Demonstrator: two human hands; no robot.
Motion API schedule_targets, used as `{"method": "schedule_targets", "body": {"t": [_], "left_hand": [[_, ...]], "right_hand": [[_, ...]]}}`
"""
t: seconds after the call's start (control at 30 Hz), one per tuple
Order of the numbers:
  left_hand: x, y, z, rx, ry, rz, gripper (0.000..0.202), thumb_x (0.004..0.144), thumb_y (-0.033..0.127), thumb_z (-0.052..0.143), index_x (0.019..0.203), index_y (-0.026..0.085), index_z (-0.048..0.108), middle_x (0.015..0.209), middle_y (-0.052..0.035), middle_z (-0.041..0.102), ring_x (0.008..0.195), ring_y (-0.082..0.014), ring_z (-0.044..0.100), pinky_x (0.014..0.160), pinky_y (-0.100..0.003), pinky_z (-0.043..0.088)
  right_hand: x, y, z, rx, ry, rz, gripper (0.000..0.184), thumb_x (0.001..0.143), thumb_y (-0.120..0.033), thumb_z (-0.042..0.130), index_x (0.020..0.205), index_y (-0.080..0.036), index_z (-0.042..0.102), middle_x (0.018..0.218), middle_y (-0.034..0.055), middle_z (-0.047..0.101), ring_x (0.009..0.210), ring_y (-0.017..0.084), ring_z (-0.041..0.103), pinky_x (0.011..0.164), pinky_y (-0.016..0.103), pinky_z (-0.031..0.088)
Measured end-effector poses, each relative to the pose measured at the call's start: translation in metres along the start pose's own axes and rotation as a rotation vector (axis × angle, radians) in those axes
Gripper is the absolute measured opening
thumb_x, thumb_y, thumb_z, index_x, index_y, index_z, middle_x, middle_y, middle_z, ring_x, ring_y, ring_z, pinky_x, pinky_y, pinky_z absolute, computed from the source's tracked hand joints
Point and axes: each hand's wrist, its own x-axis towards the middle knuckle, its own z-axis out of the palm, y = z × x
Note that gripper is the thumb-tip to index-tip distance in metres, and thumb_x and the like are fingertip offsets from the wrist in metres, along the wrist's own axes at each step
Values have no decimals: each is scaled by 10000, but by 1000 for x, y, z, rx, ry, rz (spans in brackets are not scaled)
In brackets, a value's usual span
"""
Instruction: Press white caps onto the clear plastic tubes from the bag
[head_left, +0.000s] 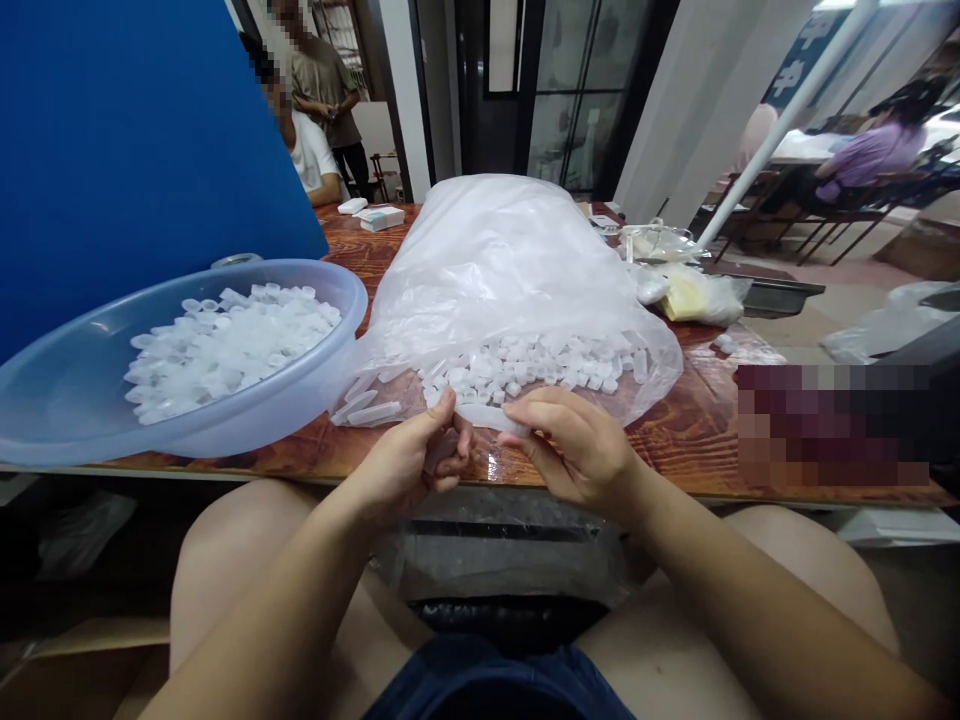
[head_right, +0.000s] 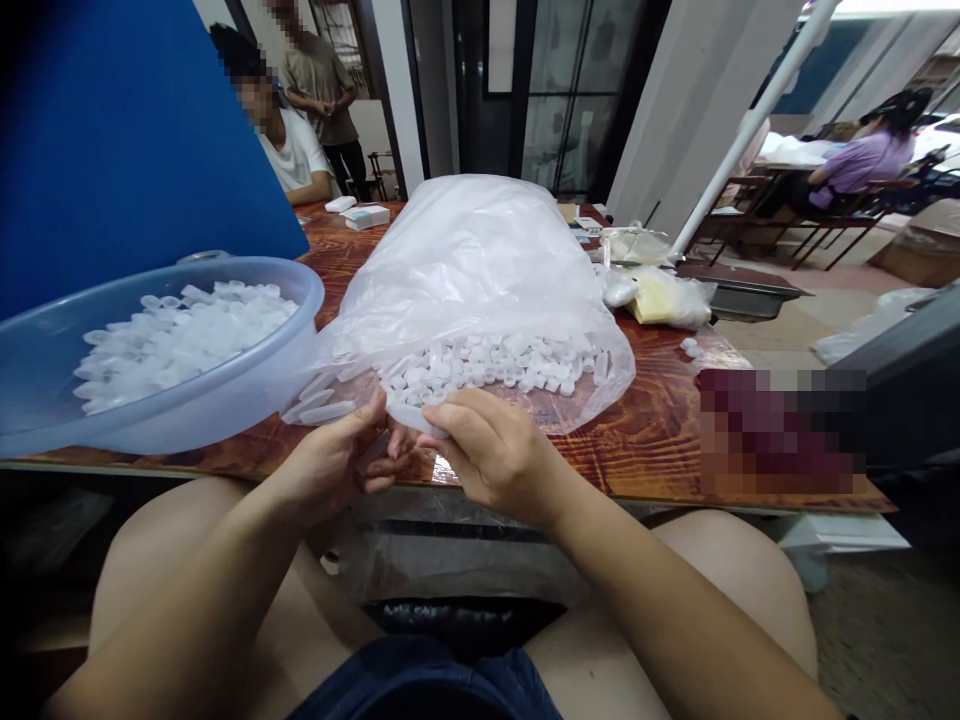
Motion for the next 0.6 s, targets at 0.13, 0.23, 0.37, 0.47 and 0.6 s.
{"method": "schedule_targets", "body": {"t": [0.13,0.23,0.37,0.47,0.6], "left_hand": [[-4,4,-3,-148,-93,-182,481,918,493,451,604,129,461,651,-13,439,455,-40,286,404,-158,184],[-4,4,-7,-249,-125,-328,486,890,521,487,600,137,419,683,-30,457,452,-30,275,388,-139,143],[-5,4,-4,-347,-111,-370,430,902,443,500,612,138,411,700,-28,450,455,-23,272,379,-136,139],[-9,3,6,-348,-96,-242,380,905,390,511,643,120,462,713,-22,451,469,-27,295,387,-148,177],[-13,-7,20,-224,-11,44,318,882,416,553,744,133,507,708,-3,464,481,-45,299,419,-174,223]], "right_hand": [[-4,0,1,-98,-86,-128,369,874,-77,585,1228,-121,495,946,126,650,872,204,606,724,351,551],[-7,-1,3,-113,-129,-204,442,846,-49,611,1265,-72,473,949,144,661,866,213,600,721,359,550],[-7,-4,4,-76,-84,-173,429,826,-38,632,1235,-57,504,922,145,655,839,206,602,702,343,552],[-3,-9,4,-34,50,-46,355,835,-55,641,1176,-79,547,915,130,654,845,185,609,732,318,551],[0,-18,5,50,184,236,195,859,-112,638,1051,-140,619,878,74,660,815,154,613,739,291,530]]}}
